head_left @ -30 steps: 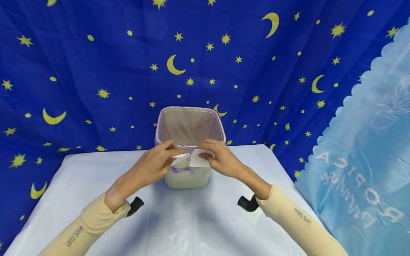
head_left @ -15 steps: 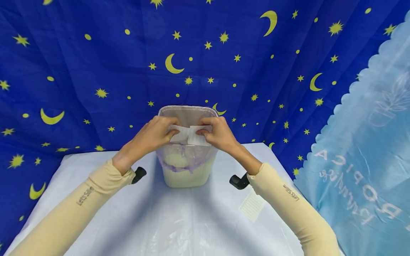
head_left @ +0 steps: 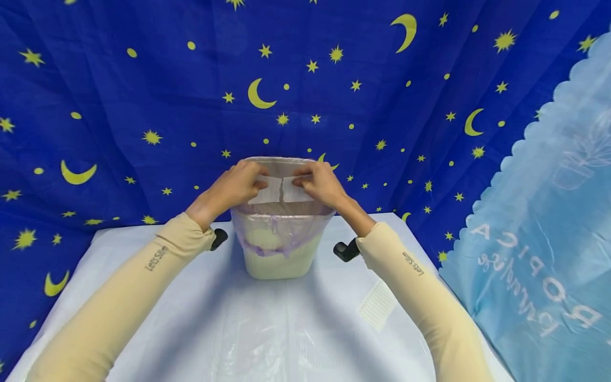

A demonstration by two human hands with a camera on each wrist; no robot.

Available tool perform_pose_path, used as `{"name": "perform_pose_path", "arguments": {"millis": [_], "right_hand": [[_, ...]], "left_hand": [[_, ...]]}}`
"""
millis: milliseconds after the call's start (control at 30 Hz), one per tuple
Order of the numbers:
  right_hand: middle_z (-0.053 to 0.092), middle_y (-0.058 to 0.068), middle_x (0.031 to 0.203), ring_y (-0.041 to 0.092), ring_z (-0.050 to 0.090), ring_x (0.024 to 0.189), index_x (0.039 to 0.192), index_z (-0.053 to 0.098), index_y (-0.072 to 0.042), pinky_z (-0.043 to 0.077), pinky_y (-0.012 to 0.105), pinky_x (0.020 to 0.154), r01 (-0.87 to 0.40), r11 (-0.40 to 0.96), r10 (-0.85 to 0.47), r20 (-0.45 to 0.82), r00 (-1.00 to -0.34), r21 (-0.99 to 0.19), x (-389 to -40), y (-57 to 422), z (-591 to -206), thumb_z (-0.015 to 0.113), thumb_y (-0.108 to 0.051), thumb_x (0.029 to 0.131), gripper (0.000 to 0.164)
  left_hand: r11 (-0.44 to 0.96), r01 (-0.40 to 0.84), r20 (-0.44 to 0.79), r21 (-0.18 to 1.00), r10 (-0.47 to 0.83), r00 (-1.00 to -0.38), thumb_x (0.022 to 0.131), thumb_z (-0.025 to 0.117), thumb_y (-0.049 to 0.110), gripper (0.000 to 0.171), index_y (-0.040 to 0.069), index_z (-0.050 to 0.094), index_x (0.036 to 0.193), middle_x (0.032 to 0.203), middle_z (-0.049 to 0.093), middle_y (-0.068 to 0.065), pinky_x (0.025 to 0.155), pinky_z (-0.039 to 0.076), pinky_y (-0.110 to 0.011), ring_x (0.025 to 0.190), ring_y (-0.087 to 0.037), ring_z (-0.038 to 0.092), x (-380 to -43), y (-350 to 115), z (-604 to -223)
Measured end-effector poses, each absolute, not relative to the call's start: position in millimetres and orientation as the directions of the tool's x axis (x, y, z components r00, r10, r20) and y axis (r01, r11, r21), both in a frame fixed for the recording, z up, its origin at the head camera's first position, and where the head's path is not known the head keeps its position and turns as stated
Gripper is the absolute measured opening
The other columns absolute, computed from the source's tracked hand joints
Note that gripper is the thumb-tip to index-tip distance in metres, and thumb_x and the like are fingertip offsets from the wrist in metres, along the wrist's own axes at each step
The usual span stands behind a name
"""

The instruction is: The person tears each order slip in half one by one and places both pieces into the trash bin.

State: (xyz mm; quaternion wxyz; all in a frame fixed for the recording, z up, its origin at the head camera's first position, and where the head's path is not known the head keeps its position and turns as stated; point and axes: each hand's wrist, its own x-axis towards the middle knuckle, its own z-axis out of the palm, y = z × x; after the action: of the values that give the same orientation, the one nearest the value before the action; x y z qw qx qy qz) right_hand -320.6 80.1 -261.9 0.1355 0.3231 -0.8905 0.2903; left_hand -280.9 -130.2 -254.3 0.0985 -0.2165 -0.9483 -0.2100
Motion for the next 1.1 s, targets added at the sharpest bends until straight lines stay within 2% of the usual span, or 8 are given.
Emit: {"name": "perform_pose_path", "arguments": {"millis": [133, 300, 433, 567, 767, 933, 1033, 1100], "right_hand": [[0.074, 0.013, 0.091, 0.021, 0.065, 0.078, 0.091, 0.076, 0.0, 0.051, 0.031, 0.069, -0.65, 0.635, -0.521, 0.389, -0.759, -0.417, -329, 78, -269, 0.068, -0.001, 0.083, 0.011], [0.071, 0.008, 0.076, 0.013, 0.056, 0.063, 0.087, 0.076, -0.001, 0.042, 0.023, 0.059, -0.651, 0.652, -0.552, 0.346, -0.759, -0.389, -338, 79, -274, 0.067, 0.002, 0.08, 0.011], [0.062, 0.002, 0.069, 0.011, 0.049, 0.062, 0.082, 0.074, -0.002, 0.038, 0.023, 0.058, -0.646, 0.682, -0.575, 0.293, -0.763, -0.343, -344, 82, -278, 0.068, 0.004, 0.076, 0.01], [0.064, 0.004, 0.074, 0.013, 0.05, 0.068, 0.083, 0.073, -0.001, 0.042, 0.026, 0.065, -0.653, 0.688, -0.611, 0.234, -0.756, -0.316, -347, 84, -283, 0.069, 0.006, 0.074, 0.013], [0.068, 0.008, 0.08, 0.016, 0.059, 0.072, 0.086, 0.072, 0.0, 0.05, 0.03, 0.07, -0.642, 0.689, -0.616, 0.194, -0.763, -0.336, -346, 85, -286, 0.071, 0.006, 0.075, 0.013], [0.074, 0.012, 0.088, 0.02, 0.068, 0.081, 0.092, 0.074, 0.0, 0.055, 0.032, 0.075, -0.63, 0.681, -0.614, 0.178, -0.769, -0.373, -343, 86, -285, 0.073, 0.003, 0.078, 0.014], [0.074, 0.011, 0.09, 0.02, 0.069, 0.082, 0.094, 0.075, 0.001, 0.055, 0.032, 0.074, -0.627, 0.669, -0.612, 0.185, -0.769, -0.399, -340, 86, -285, 0.073, 0.0, 0.08, 0.014], [0.075, 0.01, 0.089, 0.018, 0.068, 0.081, 0.093, 0.075, 0.0, 0.054, 0.032, 0.075, -0.638, 0.659, -0.609, 0.215, -0.763, -0.397, -337, 87, -284, 0.072, -0.003, 0.081, 0.012]], "left_hand": [[0.851, 0.418, 0.25, 0.319, 0.35, -0.903, 0.089, 0.066, 0.005, 0.025, 0.003, 0.071, 0.113, 0.117, 0.068, -0.015, 0.081, 0.051, -0.048, 0.099, -0.029, 0.063, -289, -130, -260], [0.855, 0.437, 0.257, 0.28, 0.372, -0.892, 0.084, 0.07, 0.002, 0.024, 0.002, 0.073, 0.107, 0.11, 0.071, -0.014, 0.084, 0.051, -0.044, 0.098, -0.028, 0.065, -300, -131, -268], [0.853, 0.469, 0.229, 0.228, 0.421, -0.878, 0.081, 0.074, 0.003, 0.022, 0.004, 0.075, 0.102, 0.105, 0.073, -0.013, 0.089, 0.049, -0.046, 0.098, -0.028, 0.067, -306, -130, -274], [0.849, 0.477, 0.169, 0.225, 0.448, -0.878, 0.077, 0.077, 0.002, 0.021, 0.008, 0.076, 0.097, 0.1, 0.074, -0.01, 0.098, 0.04, -0.054, 0.099, -0.028, 0.066, -308, -132, -277], [0.844, 0.466, 0.086, 0.266, 0.461, -0.883, 0.08, 0.075, 0.005, 0.017, 0.012, 0.076, 0.096, 0.1, 0.074, -0.007, 0.105, 0.025, -0.061, 0.101, -0.027, 0.064, -308, -132, -280], [0.839, 0.46, 0.08, 0.29, 0.458, -0.885, 0.082, 0.072, 0.004, 0.015, 0.013, 0.076, 0.093, 0.087, 0.075, -0.002, 0.108, 0.016, -0.065, 0.093, -0.021, 0.066, -306, -131, -277], [0.837, 0.461, 0.1, 0.296, 0.452, -0.886, 0.085, 0.071, 0.007, 0.01, 0.013, 0.076, 0.091, 0.078, 0.073, 0.003, 0.107, 0.018, -0.064, 0.083, -0.016, 0.066, -303, -131, -274], [0.829, 0.48, 0.137, 0.286, 0.461, -0.877, 0.089, 0.07, 0.013, 0.006, 0.014, 0.075, 0.085, 0.073, 0.07, 0.005, 0.101, 0.029, -0.057, 0.073, -0.013, 0.062, -300, -130, -273]]}}
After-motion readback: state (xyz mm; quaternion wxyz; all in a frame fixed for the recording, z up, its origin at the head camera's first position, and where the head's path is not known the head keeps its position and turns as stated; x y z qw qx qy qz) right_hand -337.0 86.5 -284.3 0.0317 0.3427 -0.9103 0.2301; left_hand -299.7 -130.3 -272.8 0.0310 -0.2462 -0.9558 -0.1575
